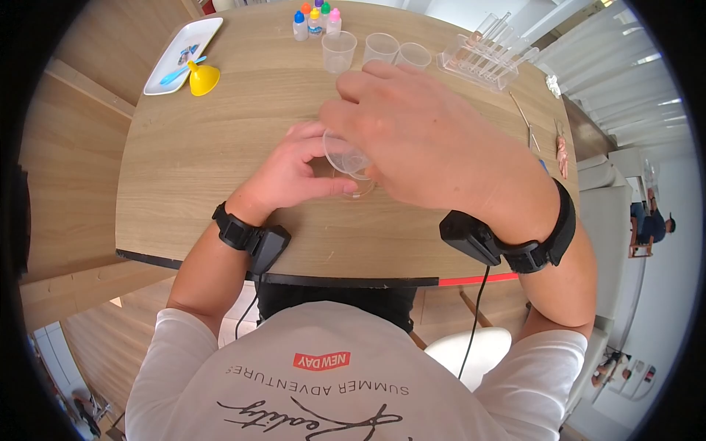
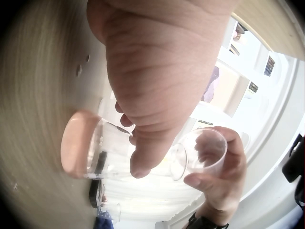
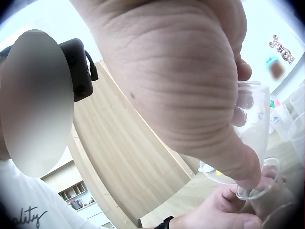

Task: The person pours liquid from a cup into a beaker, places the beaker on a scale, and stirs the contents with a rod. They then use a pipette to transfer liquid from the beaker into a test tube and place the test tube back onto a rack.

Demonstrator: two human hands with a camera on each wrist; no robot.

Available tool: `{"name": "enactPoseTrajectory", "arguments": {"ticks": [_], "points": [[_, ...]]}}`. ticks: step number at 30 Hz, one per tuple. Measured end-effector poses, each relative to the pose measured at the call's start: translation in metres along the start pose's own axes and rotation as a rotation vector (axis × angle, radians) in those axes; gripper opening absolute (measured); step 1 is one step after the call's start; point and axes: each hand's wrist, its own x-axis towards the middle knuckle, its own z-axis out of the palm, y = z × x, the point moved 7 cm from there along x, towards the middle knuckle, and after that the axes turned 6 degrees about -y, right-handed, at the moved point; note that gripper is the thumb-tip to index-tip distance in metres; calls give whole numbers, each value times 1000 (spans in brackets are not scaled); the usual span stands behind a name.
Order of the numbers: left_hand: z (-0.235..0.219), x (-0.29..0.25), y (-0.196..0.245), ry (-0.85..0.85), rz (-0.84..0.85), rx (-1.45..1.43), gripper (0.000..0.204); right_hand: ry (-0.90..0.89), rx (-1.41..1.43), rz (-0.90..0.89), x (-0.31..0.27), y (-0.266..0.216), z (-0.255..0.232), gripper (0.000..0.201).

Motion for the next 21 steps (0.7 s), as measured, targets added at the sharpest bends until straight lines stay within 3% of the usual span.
{"name": "enactPoseTrajectory", "arguments": {"ticks": [21], "points": [[0, -2, -1, 25, 2, -7, 49, -63, -51, -61, 1, -14, -3, 42]]}}
